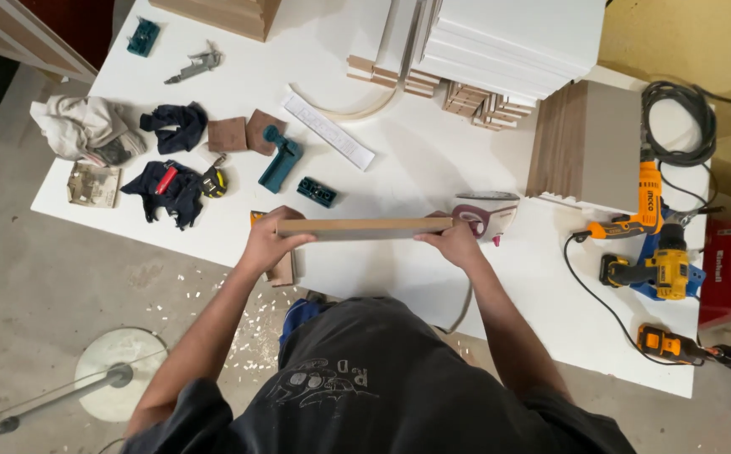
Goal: Applying edge banding to wooden panels using a clothes iron and trimming the excess with a hand tool.
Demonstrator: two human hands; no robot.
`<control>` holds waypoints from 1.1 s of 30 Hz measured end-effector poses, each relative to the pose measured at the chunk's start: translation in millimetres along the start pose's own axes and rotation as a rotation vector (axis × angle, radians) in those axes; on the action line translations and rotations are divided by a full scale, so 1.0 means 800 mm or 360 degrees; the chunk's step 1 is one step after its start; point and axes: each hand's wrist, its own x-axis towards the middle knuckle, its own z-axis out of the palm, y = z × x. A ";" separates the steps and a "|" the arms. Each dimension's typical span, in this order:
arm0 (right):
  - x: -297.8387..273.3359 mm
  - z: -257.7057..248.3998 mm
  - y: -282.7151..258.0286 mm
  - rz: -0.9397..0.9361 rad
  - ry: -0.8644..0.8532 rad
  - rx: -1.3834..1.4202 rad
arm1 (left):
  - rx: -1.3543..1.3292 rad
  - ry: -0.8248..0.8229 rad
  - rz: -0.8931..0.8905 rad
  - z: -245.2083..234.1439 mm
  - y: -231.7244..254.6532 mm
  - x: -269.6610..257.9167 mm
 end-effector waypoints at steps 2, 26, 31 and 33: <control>0.011 0.018 0.016 0.0028 -0.0023 -0.0072 | 0.0020 -0.0047 -0.0079 0.009 -0.036 0.003; 0.031 0.043 0.041 0.0195 0.0055 0.0352 | -0.0370 0.0130 -0.0911 0.005 -0.100 0.017; 0.024 0.038 0.031 0.0231 0.0151 0.0931 | -0.0678 0.0204 -0.1093 0.003 -0.095 0.019; 0.034 0.048 0.049 0.0243 0.0186 0.1322 | -0.0856 0.0215 -0.1101 0.000 -0.083 0.023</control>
